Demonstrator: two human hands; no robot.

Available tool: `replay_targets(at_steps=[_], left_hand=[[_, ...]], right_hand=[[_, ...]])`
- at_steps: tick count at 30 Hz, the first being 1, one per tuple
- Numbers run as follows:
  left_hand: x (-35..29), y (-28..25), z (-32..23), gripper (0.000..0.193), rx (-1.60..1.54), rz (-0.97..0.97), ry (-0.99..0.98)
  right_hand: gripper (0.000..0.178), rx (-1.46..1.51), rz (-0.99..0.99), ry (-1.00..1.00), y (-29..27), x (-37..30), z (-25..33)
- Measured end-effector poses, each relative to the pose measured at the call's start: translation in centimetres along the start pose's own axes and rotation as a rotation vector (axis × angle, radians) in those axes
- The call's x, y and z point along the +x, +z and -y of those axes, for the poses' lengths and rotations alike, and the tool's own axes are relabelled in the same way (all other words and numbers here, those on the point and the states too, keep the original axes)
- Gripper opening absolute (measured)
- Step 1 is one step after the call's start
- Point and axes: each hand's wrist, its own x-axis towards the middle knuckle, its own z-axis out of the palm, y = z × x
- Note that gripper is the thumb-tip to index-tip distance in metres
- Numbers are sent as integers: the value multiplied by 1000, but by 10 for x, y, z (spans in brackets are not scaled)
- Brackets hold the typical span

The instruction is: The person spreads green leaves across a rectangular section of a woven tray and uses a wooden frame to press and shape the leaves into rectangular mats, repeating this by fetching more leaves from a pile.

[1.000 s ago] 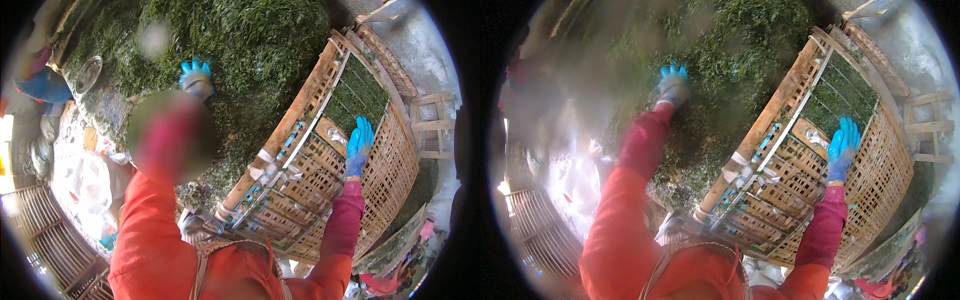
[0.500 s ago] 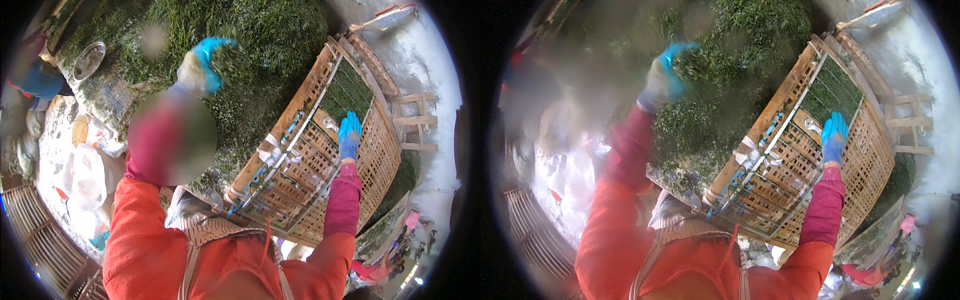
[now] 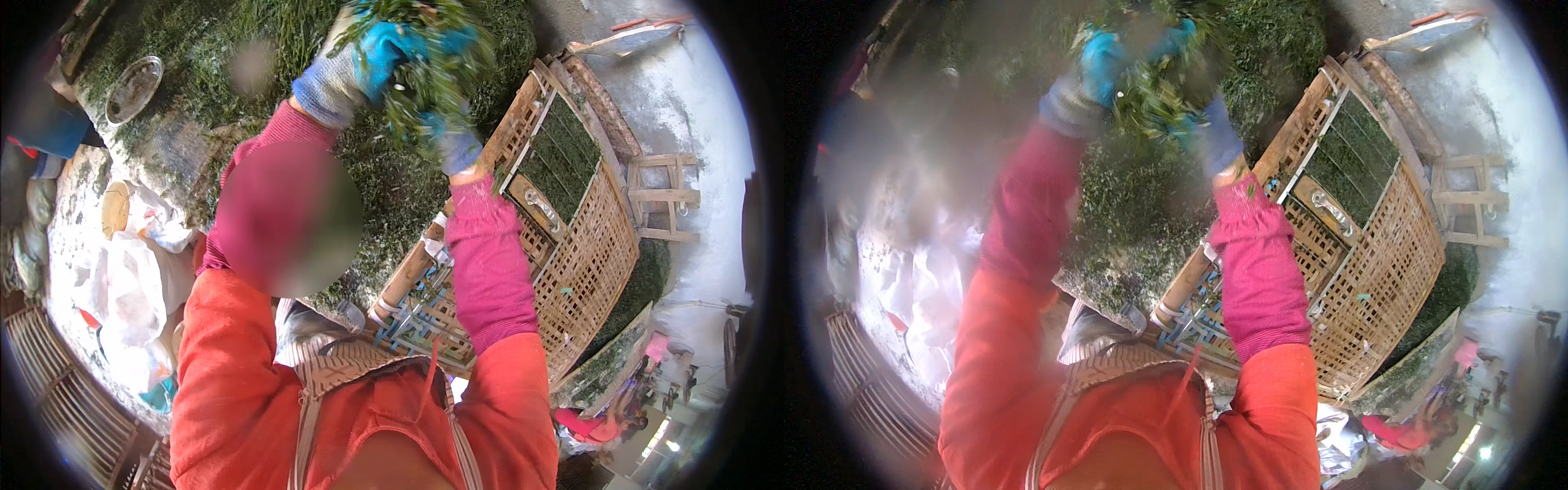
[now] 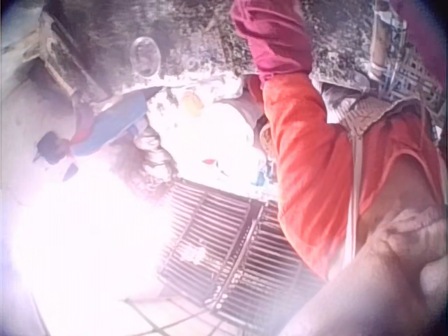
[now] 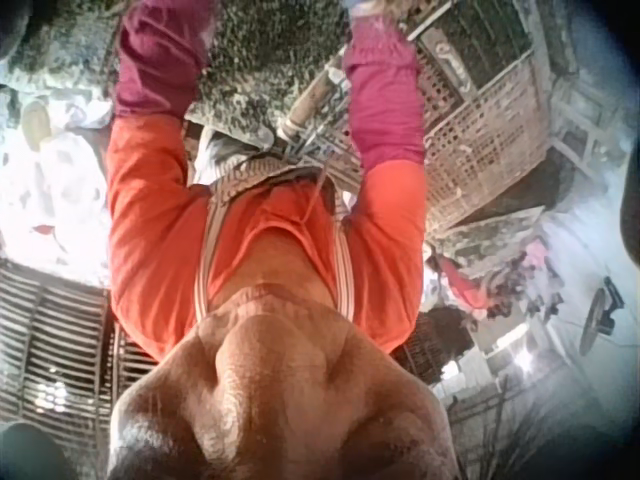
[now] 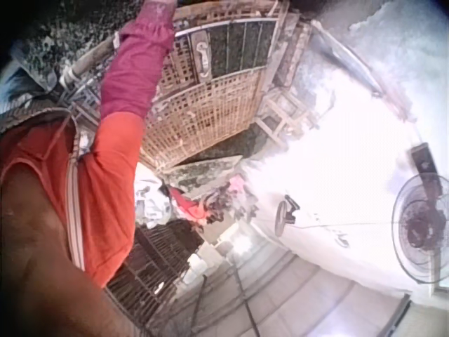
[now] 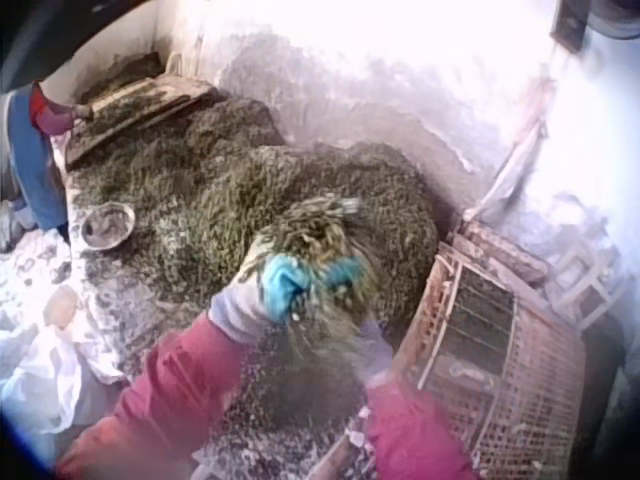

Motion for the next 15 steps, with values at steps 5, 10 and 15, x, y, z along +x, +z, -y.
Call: replay_targets(at_steps=[5,10,15], left_hand=[[-61,-72,80,72,1338,-24,-443],[-114,15,101,91,1229,696,-341],[-79,66,163,90,1408,808,-474]], right_hand=[[26,722,88,432,-13,46,32],[31,571,-76,165,-88,99,89],[26,636,-393,1,-148,119,131]])
